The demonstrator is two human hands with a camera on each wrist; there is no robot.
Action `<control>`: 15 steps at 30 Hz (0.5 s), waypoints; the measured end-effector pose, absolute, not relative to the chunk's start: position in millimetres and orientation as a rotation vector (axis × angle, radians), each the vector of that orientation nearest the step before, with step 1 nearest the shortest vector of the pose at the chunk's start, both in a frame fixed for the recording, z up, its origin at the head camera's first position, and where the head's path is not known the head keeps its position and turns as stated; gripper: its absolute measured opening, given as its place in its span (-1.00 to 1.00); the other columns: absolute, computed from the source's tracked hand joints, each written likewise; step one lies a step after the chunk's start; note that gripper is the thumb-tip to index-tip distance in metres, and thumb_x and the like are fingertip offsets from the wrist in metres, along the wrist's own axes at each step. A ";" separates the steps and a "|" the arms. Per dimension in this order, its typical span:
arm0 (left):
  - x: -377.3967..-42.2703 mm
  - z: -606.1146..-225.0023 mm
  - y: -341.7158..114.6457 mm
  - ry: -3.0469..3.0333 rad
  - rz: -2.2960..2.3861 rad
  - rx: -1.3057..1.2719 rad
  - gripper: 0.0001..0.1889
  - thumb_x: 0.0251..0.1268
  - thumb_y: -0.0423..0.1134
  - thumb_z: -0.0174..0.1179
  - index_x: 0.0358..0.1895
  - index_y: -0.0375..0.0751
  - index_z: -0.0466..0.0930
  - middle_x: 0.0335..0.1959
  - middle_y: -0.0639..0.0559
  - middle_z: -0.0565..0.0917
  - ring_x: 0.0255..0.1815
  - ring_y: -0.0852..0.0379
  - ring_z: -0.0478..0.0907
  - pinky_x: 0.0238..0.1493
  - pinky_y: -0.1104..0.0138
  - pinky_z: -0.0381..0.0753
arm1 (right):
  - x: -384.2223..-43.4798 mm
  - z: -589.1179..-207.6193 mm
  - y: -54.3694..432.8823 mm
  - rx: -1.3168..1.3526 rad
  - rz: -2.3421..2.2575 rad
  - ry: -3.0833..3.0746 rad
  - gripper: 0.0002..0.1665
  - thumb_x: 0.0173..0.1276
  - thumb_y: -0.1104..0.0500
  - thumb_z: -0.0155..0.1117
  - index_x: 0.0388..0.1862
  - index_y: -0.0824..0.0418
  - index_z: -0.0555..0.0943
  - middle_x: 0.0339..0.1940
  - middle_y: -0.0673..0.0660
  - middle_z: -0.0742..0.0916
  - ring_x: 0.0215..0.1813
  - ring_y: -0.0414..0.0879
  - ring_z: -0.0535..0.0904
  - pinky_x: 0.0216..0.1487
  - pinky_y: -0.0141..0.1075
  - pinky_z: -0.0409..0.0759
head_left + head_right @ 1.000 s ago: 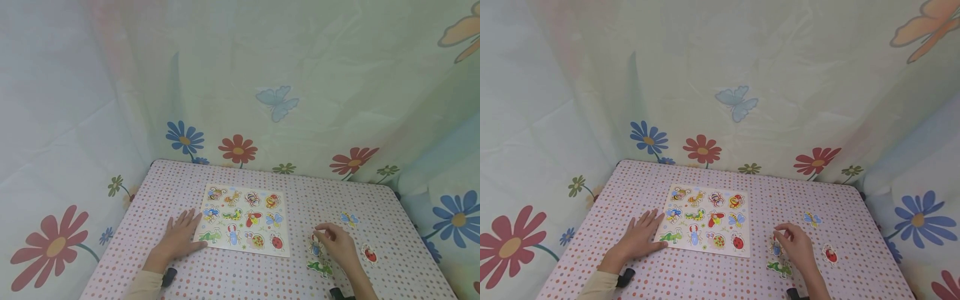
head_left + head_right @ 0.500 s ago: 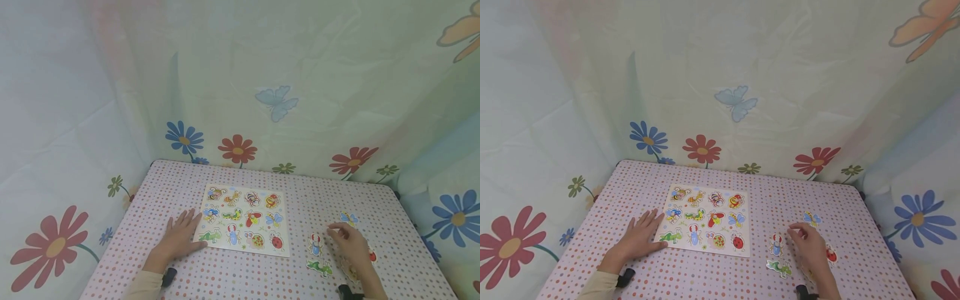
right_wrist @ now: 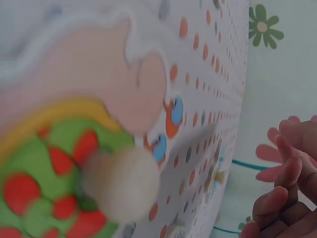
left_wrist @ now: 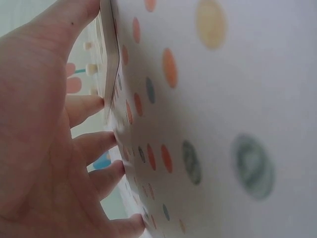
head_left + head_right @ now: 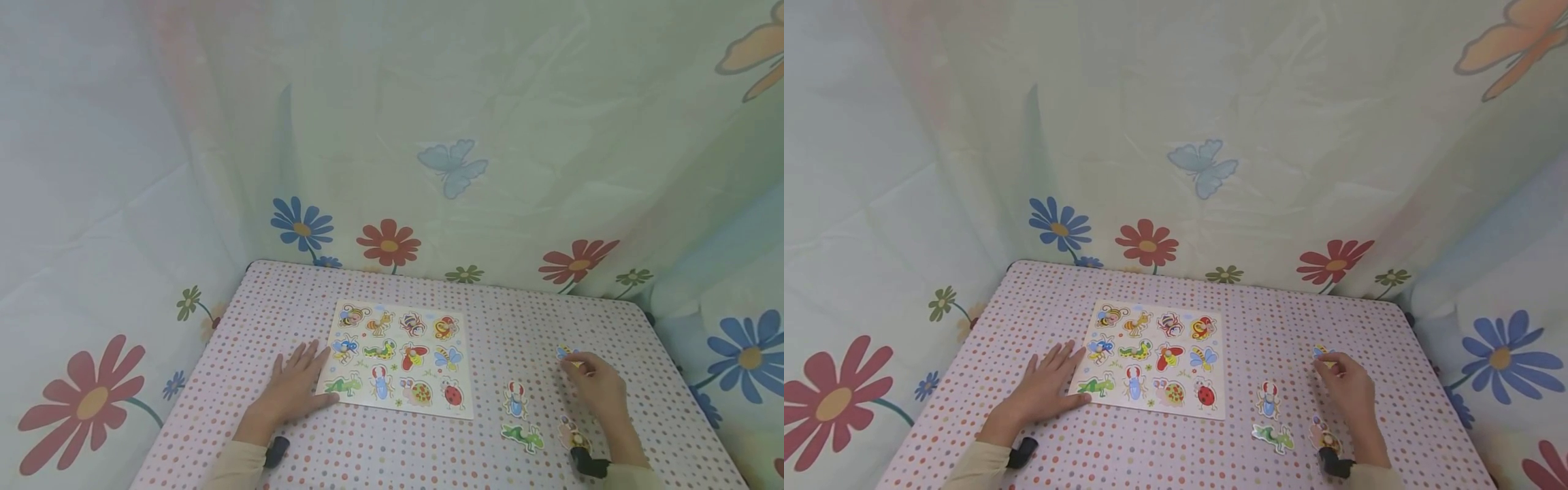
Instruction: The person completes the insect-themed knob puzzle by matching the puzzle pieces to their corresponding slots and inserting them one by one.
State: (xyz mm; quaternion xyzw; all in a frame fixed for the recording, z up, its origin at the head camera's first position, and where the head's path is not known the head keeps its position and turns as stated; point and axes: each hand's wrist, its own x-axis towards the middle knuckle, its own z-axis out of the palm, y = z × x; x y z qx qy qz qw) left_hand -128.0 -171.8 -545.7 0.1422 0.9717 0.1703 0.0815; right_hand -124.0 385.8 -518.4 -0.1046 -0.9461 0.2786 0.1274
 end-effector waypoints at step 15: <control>-129.1 -548.0 -171.8 2.902 0.499 0.417 0.03 0.16 0.44 0.19 0.61 -0.01 0.08 0.62 -0.14 -0.01 0.60 -0.22 -0.13 0.45 -0.32 -0.26 | -152.4 -518.6 410.1 -0.675 0.870 -2.850 -0.54 0.43 0.07 0.23 0.08 0.43 0.57 -0.34 0.25 0.63 -0.41 0.04 0.48 -0.54 -0.22 0.41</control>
